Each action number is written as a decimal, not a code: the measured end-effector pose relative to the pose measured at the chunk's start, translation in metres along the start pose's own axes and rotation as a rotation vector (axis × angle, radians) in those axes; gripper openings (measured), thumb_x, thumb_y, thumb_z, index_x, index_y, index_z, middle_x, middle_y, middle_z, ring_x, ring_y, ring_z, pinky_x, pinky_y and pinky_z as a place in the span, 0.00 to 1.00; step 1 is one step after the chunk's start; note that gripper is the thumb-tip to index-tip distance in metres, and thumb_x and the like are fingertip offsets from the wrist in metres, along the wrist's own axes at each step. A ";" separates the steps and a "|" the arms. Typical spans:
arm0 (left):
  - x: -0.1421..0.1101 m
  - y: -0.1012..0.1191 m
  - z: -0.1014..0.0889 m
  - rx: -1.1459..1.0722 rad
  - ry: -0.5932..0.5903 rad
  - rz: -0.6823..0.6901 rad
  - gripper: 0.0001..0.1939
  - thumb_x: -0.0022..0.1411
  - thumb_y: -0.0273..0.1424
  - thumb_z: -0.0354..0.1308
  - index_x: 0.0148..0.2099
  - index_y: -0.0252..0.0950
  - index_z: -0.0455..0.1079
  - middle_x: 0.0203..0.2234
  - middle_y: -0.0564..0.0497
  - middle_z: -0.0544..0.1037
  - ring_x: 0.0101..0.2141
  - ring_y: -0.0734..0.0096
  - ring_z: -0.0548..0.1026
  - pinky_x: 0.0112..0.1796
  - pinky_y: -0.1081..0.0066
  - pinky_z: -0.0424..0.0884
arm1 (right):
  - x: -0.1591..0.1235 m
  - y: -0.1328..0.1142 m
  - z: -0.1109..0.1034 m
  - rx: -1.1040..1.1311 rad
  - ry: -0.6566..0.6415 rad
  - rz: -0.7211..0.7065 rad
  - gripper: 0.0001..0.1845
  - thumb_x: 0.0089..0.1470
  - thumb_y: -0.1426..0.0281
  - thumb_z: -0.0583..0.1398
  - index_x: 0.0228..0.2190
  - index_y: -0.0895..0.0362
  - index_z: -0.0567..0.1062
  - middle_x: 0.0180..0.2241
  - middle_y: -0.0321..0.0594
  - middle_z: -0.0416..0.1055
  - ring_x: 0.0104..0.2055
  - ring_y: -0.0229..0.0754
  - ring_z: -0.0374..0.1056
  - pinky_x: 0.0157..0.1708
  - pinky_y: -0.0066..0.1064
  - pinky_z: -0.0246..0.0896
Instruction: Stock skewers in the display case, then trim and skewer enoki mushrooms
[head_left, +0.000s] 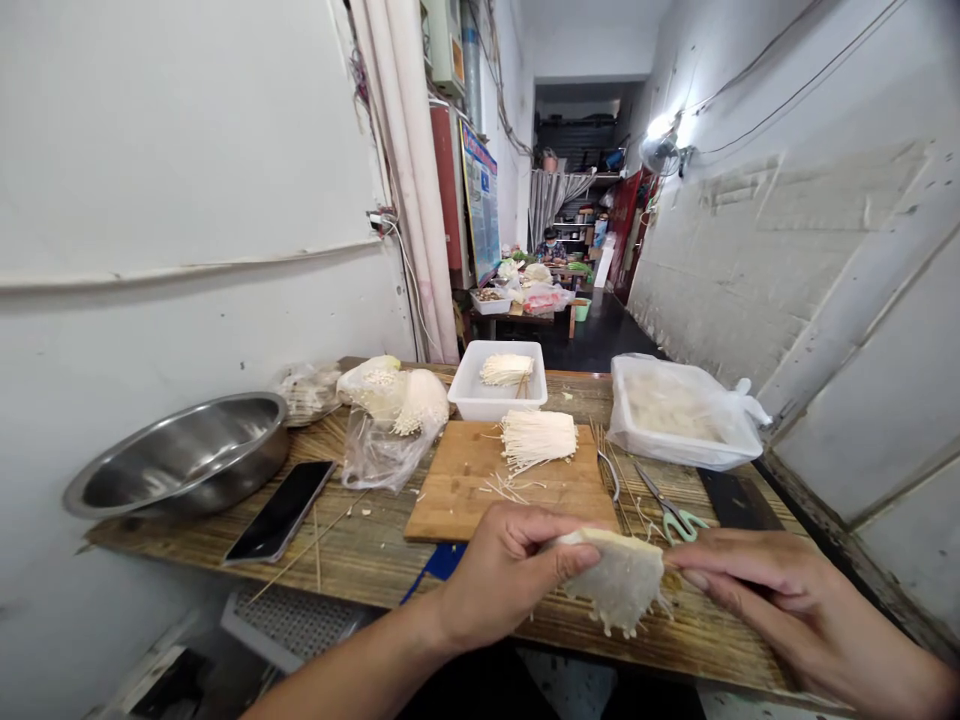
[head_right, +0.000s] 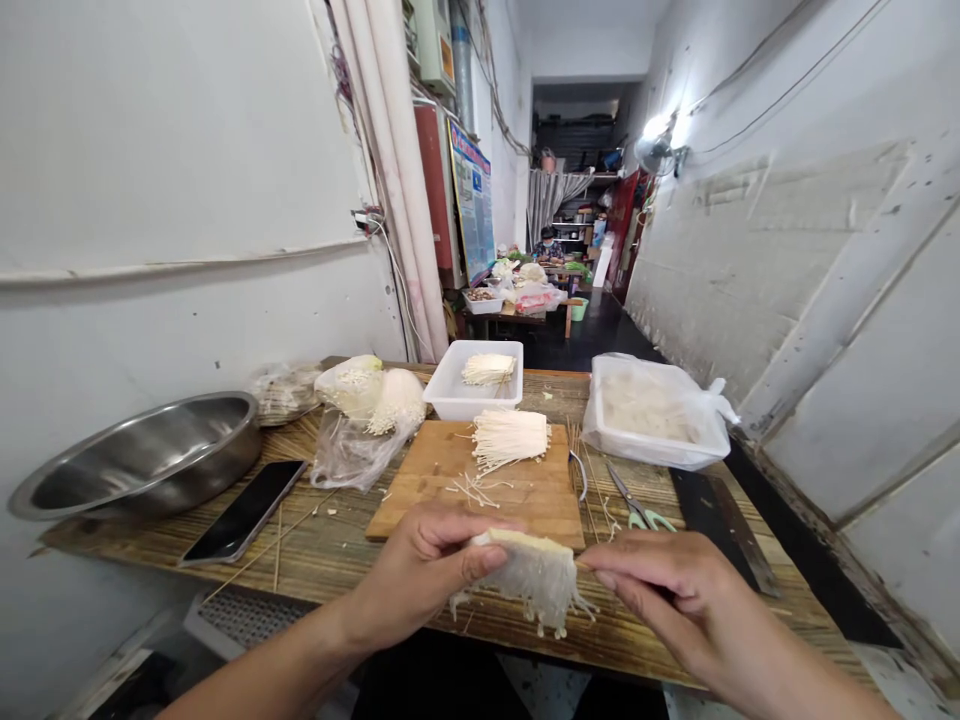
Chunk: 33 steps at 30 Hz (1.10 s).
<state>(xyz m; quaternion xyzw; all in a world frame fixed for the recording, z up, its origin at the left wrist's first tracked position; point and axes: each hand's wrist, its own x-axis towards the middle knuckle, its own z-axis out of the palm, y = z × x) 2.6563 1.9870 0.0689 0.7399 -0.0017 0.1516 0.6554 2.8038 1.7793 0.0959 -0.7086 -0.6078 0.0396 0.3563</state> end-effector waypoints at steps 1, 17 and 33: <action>0.000 0.000 0.001 -0.026 -0.013 -0.007 0.13 0.58 0.38 0.61 0.42 0.38 0.80 0.33 0.48 0.82 0.32 0.70 0.75 0.34 0.74 0.69 | -0.001 0.001 0.000 -0.015 0.008 -0.033 0.14 0.57 0.70 0.58 0.42 0.48 0.81 0.33 0.39 0.80 0.33 0.39 0.77 0.32 0.23 0.73; -0.004 0.005 0.008 -0.004 -0.059 0.028 0.15 0.62 0.38 0.58 0.46 0.37 0.79 0.32 0.47 0.82 0.31 0.71 0.75 0.33 0.74 0.69 | -0.005 0.003 -0.008 -0.034 -0.070 -0.147 0.20 0.58 0.75 0.56 0.49 0.47 0.77 0.30 0.38 0.78 0.28 0.36 0.73 0.27 0.21 0.69; -0.005 0.003 0.014 -0.002 0.063 0.097 0.13 0.61 0.36 0.58 0.43 0.36 0.80 0.32 0.47 0.82 0.31 0.70 0.76 0.34 0.75 0.70 | -0.005 0.000 -0.008 -0.098 -0.013 -0.216 0.23 0.57 0.76 0.57 0.53 0.47 0.74 0.30 0.37 0.78 0.31 0.35 0.75 0.30 0.18 0.70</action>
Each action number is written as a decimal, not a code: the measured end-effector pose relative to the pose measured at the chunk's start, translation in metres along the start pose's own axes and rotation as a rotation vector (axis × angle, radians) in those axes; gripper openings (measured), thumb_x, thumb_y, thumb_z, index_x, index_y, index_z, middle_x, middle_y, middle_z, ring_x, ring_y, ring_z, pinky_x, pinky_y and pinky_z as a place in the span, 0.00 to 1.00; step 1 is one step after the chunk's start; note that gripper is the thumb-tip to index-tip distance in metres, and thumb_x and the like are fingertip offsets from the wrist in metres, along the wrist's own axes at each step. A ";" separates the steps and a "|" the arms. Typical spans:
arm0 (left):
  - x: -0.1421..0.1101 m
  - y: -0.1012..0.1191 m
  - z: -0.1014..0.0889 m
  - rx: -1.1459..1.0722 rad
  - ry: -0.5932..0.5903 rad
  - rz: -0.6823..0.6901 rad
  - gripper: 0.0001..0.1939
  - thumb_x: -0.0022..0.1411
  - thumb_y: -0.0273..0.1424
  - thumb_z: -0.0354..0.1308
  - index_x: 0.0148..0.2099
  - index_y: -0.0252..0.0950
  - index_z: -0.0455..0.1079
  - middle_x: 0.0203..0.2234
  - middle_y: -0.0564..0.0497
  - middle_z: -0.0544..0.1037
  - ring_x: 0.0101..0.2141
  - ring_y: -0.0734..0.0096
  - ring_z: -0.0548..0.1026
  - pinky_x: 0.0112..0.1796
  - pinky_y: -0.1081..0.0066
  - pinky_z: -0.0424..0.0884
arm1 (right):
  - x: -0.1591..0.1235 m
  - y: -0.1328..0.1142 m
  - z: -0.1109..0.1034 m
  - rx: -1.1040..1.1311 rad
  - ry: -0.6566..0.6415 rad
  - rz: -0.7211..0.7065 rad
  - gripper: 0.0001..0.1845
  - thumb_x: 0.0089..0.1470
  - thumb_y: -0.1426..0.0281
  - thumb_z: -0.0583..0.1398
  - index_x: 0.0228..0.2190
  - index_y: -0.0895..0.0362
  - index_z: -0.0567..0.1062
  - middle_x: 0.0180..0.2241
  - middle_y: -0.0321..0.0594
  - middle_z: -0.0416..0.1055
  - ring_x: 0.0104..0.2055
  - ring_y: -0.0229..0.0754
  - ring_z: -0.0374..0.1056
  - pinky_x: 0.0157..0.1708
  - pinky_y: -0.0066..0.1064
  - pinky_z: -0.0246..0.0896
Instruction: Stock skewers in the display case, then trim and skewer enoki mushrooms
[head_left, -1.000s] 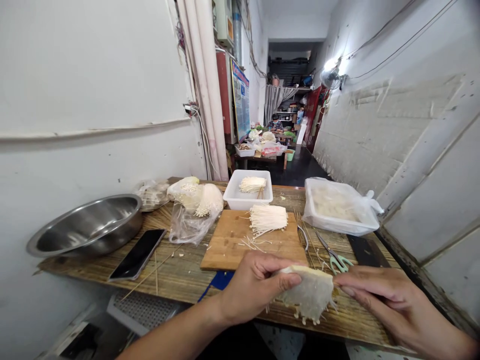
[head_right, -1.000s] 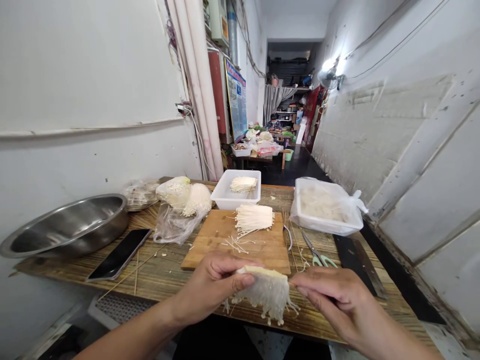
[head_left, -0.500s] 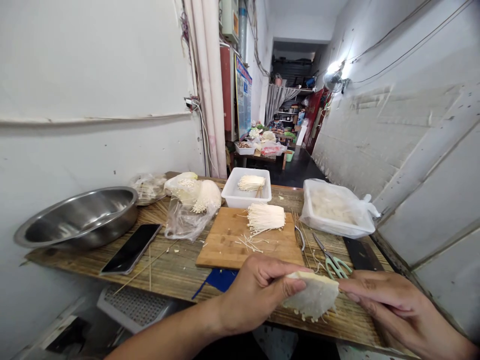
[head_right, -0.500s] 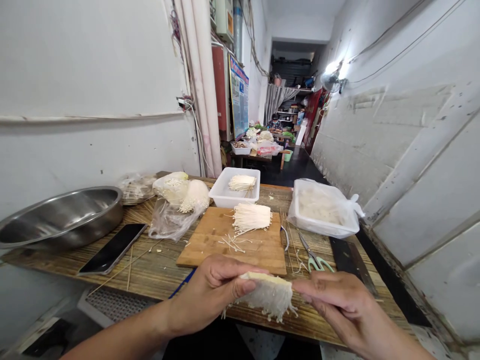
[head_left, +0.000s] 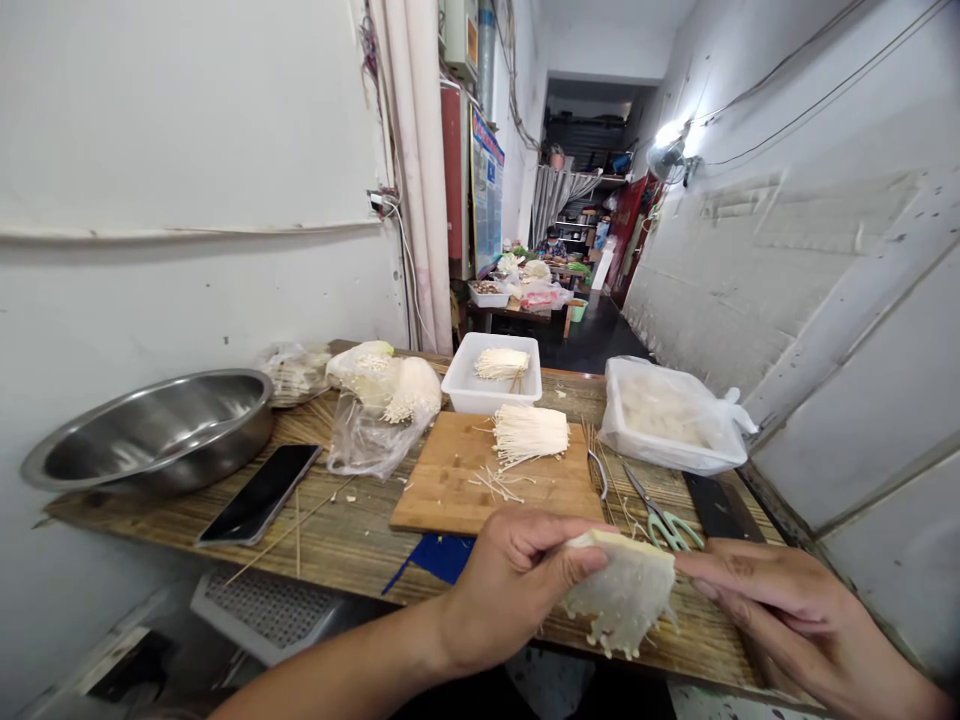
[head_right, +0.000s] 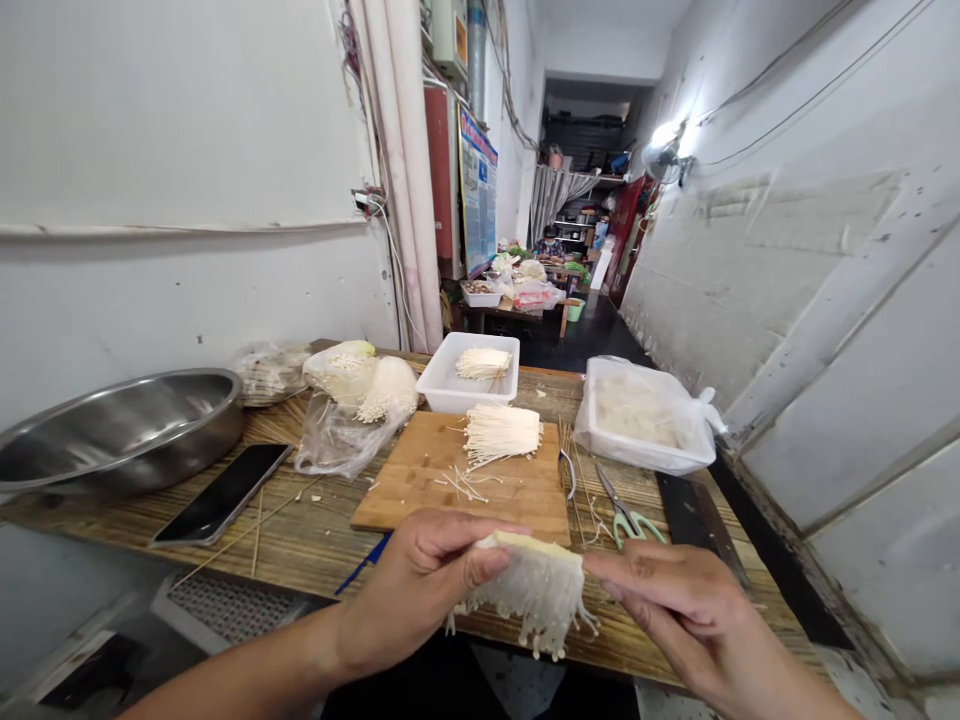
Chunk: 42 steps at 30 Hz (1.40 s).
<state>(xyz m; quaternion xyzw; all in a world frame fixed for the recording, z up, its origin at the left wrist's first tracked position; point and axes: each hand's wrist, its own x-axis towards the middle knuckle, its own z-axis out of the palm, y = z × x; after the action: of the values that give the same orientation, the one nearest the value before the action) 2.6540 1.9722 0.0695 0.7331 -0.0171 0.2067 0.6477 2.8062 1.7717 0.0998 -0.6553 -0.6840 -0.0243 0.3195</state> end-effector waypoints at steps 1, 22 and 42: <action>-0.001 -0.001 0.001 -0.003 0.032 0.007 0.14 0.61 0.36 0.58 0.42 0.35 0.80 0.31 0.47 0.82 0.31 0.70 0.76 0.34 0.75 0.70 | -0.002 0.000 0.000 -0.007 -0.004 0.000 0.24 0.57 0.77 0.57 0.54 0.48 0.73 0.30 0.37 0.78 0.30 0.34 0.74 0.29 0.19 0.69; 0.002 -0.010 0.004 -0.232 -0.089 -0.158 0.22 0.58 0.47 0.59 0.37 0.31 0.80 0.24 0.49 0.73 0.26 0.75 0.65 0.27 0.76 0.60 | 0.000 -0.001 0.003 0.100 0.014 0.071 0.19 0.59 0.72 0.57 0.50 0.44 0.76 0.28 0.36 0.79 0.30 0.36 0.75 0.26 0.18 0.69; 0.001 0.000 0.005 -0.131 -0.045 -0.081 0.19 0.61 0.43 0.58 0.41 0.34 0.80 0.26 0.49 0.79 0.26 0.74 0.70 0.29 0.76 0.65 | 0.000 0.002 0.009 0.078 0.055 0.080 0.16 0.60 0.69 0.56 0.46 0.51 0.79 0.24 0.40 0.76 0.28 0.38 0.74 0.27 0.22 0.69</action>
<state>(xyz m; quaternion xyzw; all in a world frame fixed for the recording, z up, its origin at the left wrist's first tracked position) 2.6561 1.9677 0.0695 0.6936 -0.0154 0.1623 0.7016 2.8048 1.7762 0.0920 -0.6684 -0.6485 -0.0028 0.3642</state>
